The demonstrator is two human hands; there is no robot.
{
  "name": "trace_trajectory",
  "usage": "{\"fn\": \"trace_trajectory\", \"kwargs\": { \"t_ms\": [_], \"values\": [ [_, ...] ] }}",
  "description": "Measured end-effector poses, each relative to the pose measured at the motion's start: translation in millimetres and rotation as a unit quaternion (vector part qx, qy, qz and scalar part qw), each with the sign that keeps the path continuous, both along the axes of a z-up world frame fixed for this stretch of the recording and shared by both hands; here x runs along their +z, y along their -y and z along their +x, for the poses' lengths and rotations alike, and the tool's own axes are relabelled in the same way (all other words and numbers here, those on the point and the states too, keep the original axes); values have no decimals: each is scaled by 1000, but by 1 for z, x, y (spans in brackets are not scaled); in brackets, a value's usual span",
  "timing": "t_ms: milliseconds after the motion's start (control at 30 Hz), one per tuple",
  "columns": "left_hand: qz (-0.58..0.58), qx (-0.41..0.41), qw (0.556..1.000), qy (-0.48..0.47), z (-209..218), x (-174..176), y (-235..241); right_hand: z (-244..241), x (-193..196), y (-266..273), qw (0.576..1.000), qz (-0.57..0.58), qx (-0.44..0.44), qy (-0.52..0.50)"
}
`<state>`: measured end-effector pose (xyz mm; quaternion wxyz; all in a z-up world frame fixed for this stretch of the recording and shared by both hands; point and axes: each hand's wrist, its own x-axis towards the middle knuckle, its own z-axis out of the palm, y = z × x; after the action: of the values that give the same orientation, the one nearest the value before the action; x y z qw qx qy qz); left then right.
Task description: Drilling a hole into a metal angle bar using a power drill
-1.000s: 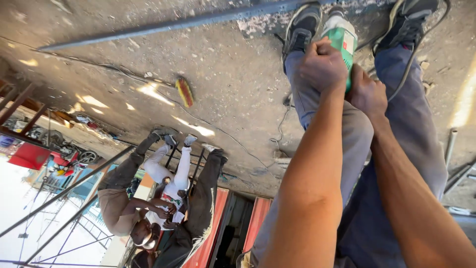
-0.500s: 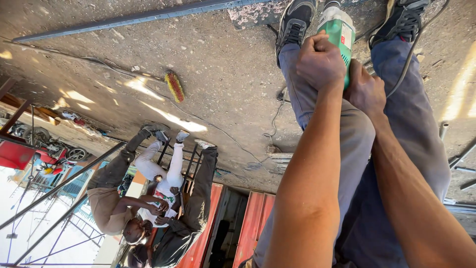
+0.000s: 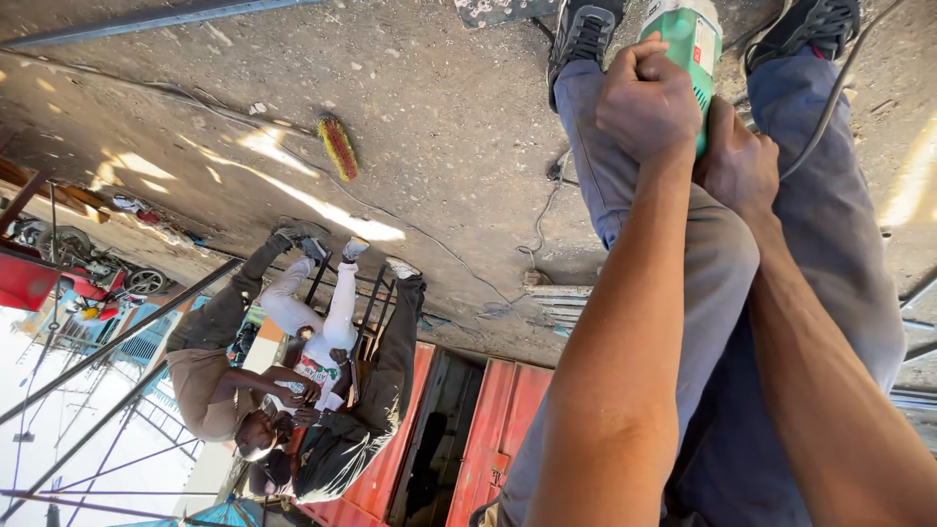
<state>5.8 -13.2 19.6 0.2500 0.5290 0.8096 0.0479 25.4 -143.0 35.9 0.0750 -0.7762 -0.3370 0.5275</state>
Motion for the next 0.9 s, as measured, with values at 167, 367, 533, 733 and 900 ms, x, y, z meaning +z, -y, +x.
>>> {"fn": "trace_trajectory", "kwargs": {
  "t_ms": [167,367,533,733,900],
  "values": [
    [3,-6,1000,20,-7,4,-3,-4,-4,7,1000,23,15,-4],
    [26,-21,999,-18,-16,-9,2,-6,-6,5,998,18,47,23],
    [31,-13,999,-26,-13,-6,-3,-12,-16,13,995,10,88,52],
    [8,14,1000,-24,-11,-3,-4,-23,-30,25,996,39,62,52],
    [-5,18,998,-52,-8,-5,-5,-26,-41,35,996,28,69,50]
  ]
}}
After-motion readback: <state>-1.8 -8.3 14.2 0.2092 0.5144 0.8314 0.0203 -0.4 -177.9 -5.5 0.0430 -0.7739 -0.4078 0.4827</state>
